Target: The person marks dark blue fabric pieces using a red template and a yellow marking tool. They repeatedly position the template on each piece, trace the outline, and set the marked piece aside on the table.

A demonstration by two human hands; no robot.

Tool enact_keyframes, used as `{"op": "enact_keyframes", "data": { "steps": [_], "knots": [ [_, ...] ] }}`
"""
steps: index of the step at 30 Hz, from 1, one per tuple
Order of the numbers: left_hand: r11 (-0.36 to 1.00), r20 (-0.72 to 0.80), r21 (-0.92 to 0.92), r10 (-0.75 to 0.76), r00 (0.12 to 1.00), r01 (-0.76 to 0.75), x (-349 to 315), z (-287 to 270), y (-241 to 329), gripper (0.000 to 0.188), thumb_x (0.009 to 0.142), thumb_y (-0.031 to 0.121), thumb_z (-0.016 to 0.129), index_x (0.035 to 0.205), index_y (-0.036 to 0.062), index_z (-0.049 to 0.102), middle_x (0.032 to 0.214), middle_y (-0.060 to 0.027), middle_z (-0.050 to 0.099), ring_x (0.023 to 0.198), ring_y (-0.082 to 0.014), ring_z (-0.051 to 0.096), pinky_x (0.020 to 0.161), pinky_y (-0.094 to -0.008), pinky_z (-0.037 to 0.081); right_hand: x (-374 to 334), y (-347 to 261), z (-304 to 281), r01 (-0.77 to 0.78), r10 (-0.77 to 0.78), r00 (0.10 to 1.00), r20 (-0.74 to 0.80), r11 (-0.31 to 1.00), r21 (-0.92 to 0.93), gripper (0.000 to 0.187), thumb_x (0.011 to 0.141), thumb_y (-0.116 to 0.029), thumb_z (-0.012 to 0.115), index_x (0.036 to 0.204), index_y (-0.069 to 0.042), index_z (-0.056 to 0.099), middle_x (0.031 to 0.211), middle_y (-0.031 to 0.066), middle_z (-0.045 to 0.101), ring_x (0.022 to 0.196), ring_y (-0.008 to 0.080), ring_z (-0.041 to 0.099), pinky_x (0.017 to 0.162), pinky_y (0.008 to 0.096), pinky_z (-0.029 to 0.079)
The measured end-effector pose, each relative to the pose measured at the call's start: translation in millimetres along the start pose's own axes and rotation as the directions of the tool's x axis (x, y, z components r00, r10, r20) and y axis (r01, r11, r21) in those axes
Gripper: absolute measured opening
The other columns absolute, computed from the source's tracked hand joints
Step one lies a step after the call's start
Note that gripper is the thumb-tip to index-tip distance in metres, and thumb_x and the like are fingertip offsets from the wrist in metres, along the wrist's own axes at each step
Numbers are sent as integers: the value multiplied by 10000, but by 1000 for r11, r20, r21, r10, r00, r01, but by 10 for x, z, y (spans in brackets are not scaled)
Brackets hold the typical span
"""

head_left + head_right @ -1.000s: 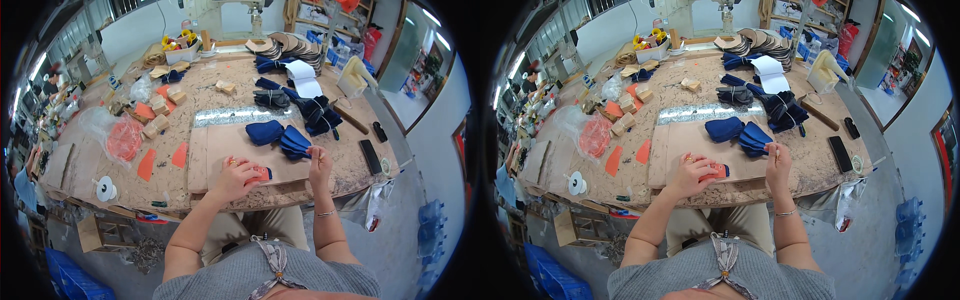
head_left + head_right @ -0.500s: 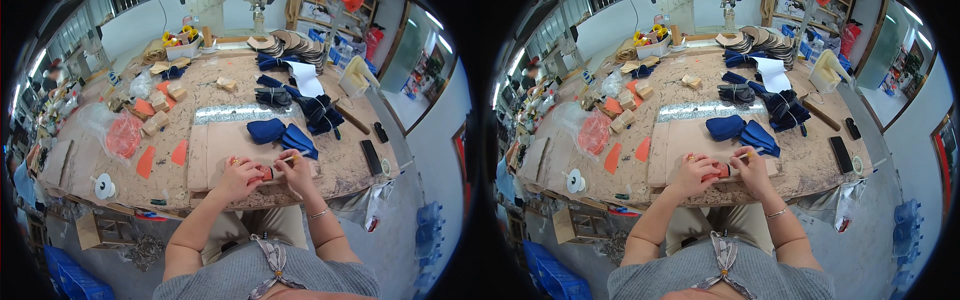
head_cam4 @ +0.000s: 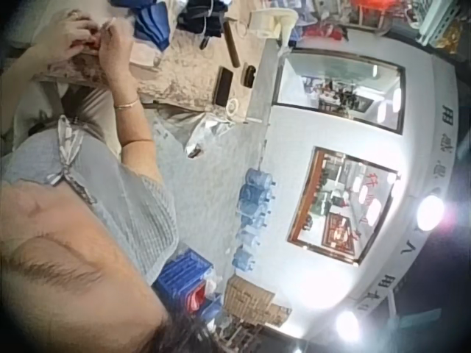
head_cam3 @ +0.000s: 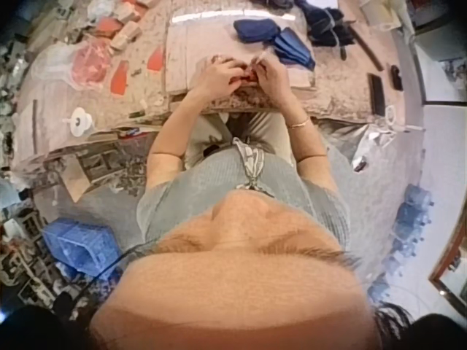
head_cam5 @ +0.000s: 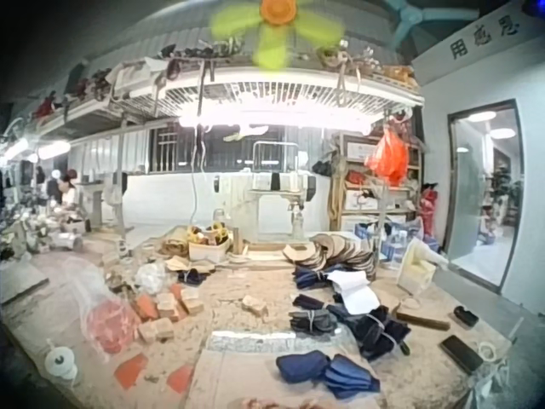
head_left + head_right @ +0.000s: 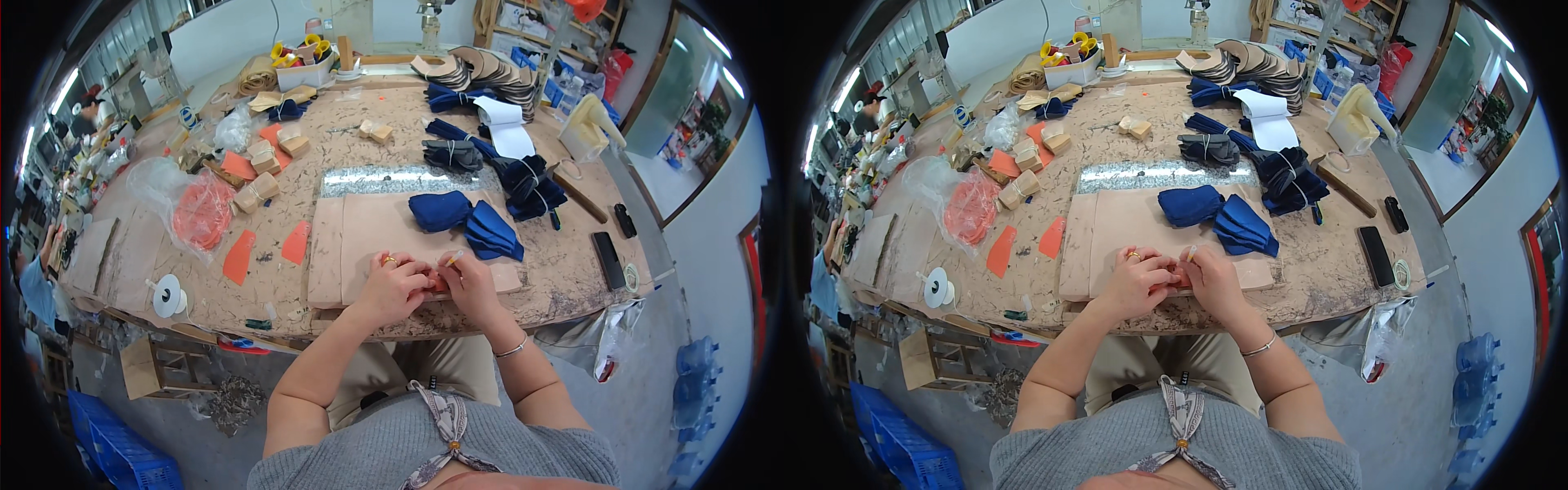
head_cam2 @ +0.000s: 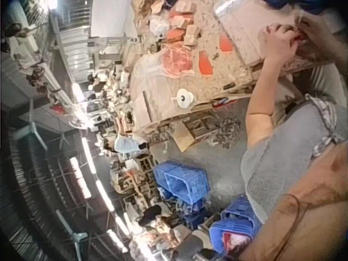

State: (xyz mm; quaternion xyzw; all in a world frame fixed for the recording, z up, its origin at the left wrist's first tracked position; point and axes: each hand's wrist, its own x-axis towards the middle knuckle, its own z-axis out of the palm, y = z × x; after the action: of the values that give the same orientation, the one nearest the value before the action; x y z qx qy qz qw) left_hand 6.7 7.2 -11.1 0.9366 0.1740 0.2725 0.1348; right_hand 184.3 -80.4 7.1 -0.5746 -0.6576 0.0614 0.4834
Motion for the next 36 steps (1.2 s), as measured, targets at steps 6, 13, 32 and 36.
{"op": "enact_keyframes", "data": {
  "steps": [6,13,32,36],
  "knots": [
    [1000,-25,-17,-3,1000,3,9,21,7,171,715,194,762,877,175,710,1156,17,680,1127,-222,571,1006,-534,338,13,-33,43,-105,111,993,-36,986,130,53,889,-17,638,923,-21,598,754,142,627,684,274,657,605,341,499],
    [1000,-25,-1,2,1000,-2,-13,51,-26,165,744,230,753,886,165,699,1157,19,672,1137,-215,560,1007,-542,331,33,-85,153,2,0,999,-38,998,57,26,891,-25,631,899,-20,608,794,132,646,688,284,645,612,346,501],
    [617,-347,-787,-437,830,-4,-121,-3,-183,372,934,84,654,1282,-14,568,1485,-177,437,1356,-256,449,1106,-371,392,-77,24,32,-80,115,981,156,973,-216,256,803,-111,747,1028,-40,648,1003,107,576,1030,342,514,889,410,448],
    [693,-418,-721,-416,808,-16,-129,-2,-159,374,915,92,675,1264,-7,583,1459,-180,465,1334,-263,472,1088,-368,415,-54,44,74,4,29,991,127,968,-250,244,813,-133,761,1014,-40,659,951,106,598,945,299,558,835,384,465]
  ]
}}
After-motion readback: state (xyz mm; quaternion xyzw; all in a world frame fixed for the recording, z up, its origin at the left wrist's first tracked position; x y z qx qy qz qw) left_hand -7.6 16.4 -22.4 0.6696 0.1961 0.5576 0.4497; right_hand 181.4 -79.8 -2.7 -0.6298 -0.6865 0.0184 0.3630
